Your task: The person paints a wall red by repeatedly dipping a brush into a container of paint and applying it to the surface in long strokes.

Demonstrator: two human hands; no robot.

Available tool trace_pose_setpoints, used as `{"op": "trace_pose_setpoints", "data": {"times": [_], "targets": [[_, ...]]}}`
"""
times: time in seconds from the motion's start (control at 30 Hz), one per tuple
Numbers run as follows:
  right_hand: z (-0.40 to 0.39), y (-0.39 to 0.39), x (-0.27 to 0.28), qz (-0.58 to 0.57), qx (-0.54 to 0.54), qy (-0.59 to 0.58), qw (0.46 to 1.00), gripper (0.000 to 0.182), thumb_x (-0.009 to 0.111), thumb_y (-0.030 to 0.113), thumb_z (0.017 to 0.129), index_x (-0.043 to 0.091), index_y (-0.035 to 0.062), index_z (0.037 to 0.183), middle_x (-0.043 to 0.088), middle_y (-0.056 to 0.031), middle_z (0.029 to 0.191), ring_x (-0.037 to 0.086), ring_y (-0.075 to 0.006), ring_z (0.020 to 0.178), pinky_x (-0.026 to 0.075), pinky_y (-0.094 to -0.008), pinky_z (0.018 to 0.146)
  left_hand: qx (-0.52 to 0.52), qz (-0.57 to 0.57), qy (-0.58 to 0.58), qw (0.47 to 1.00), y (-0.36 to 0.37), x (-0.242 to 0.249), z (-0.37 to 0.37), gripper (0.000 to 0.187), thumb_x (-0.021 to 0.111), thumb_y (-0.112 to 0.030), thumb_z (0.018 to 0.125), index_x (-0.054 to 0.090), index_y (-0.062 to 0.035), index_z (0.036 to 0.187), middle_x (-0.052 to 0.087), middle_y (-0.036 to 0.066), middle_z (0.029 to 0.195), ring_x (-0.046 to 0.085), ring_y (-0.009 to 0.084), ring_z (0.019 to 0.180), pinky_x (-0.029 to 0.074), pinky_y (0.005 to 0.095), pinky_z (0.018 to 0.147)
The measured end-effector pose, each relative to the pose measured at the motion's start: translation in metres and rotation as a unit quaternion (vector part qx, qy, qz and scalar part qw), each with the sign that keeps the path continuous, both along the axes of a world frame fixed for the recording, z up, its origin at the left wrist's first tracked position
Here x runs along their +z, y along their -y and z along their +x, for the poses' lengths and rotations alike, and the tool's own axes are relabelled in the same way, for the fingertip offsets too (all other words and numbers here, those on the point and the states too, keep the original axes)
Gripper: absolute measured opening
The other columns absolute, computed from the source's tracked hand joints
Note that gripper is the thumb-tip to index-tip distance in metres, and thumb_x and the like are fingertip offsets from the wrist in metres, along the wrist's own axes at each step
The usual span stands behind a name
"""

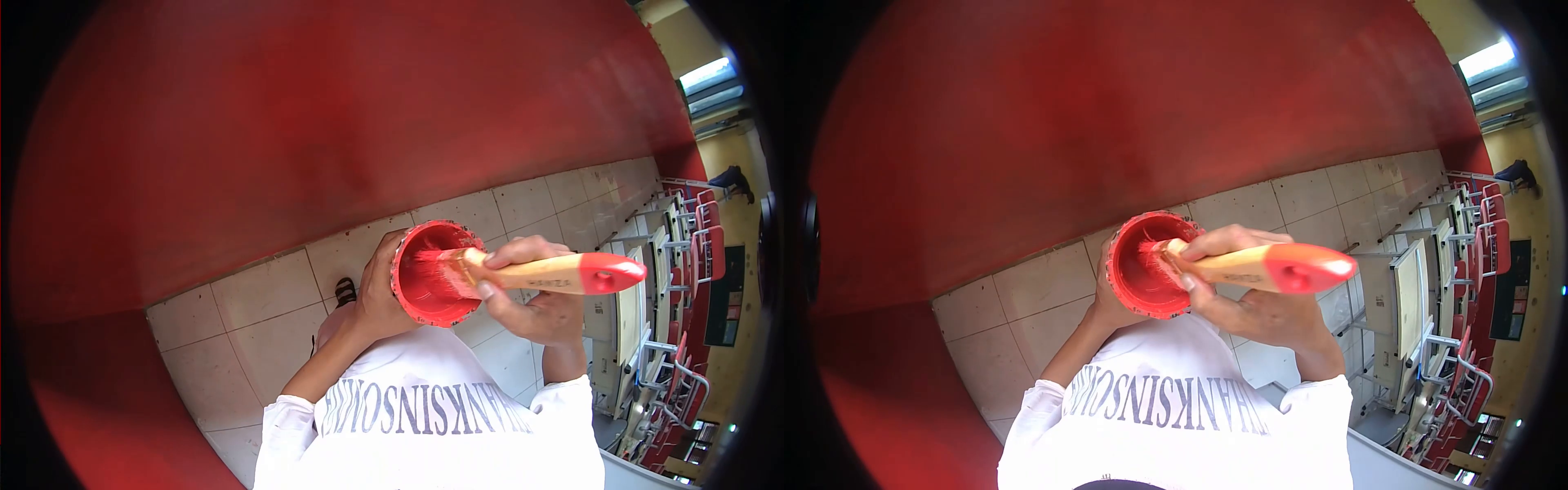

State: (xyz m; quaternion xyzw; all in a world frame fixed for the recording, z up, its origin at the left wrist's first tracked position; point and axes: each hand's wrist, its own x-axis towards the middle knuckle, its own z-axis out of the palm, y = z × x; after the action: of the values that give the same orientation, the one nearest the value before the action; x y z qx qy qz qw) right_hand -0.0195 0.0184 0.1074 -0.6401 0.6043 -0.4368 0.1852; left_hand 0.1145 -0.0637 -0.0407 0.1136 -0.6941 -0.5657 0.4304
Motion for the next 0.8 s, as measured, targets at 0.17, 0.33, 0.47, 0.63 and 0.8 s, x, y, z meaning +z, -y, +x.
{"op": "trace_pose_setpoints", "data": {"times": [0.17,0.33,0.47,0.63,0.8], "targets": [[0.005,0.015,-0.005,0.032,0.023,-0.023,0.999,0.011,0.065,-0.001,0.071,0.061,0.0026,0.08,0.066,-0.0067,0.084,0.063,-0.0181,0.063,0.051,-0.0275,0.055,-0.001,-0.011,0.007,1.0,0.007,0.001,0.002,0.096,0.088,-0.021,0.047,0.033,-0.0036,0.125,0.052,0.017,0.117,0.054,0.0315,0.102,0.046,0.0394,0.083],[0.005,0.022,-0.008,0.028,0.041,-0.082,0.995,0.013,0.065,0.004,0.071,0.06,0.0046,0.083,0.065,-0.0076,0.077,0.062,-0.0215,0.06,0.05,-0.0289,0.053,-0.022,-0.03,0.002,0.999,0.012,-0.009,0.005,0.102,0.089,-0.024,0.044,0.032,-0.0052,0.126,0.051,0.017,0.117,0.053,0.0321,0.103,0.046,0.04,0.083],[0.005,0.023,-0.008,0.053,0.036,-0.11,0.992,0.017,0.066,0.004,0.069,0.06,0.0054,0.085,0.063,-0.0069,0.07,0.061,-0.0211,0.058,0.048,-0.0298,0.052,-0.045,0.012,0.013,0.999,0.01,-0.021,0.007,0.104,0.089,-0.026,0.043,0.031,-0.0061,0.127,0.051,0.017,0.116,0.052,0.0321,0.103,0.046,0.0399,0.084],[0.005,0.025,-0.008,0.056,0.028,-0.12,0.991,0.019,0.069,0.003,0.068,0.062,0.0059,0.085,0.062,-0.0066,0.066,0.059,-0.0215,0.056,0.046,-0.0286,0.05,-0.071,0.042,0.02,0.996,0.01,-0.027,0.008,0.103,0.089,-0.026,0.044,0.031,-0.0061,0.127,0.051,0.016,0.115,0.052,0.0312,0.104,0.046,0.0398,0.085],[0.004,0.023,-0.01,0.06,0.022,-0.127,0.99,0.018,0.069,0.004,0.068,0.061,0.0066,0.085,0.062,-0.0074,0.067,0.06,-0.0226,0.057,0.047,-0.0292,0.052,-0.076,0.022,0.015,0.997,0.012,-0.028,0.007,0.103,0.089,-0.026,0.045,0.031,-0.0067,0.128,0.05,0.016,0.117,0.053,0.03,0.104,0.046,0.0394,0.085]]}}
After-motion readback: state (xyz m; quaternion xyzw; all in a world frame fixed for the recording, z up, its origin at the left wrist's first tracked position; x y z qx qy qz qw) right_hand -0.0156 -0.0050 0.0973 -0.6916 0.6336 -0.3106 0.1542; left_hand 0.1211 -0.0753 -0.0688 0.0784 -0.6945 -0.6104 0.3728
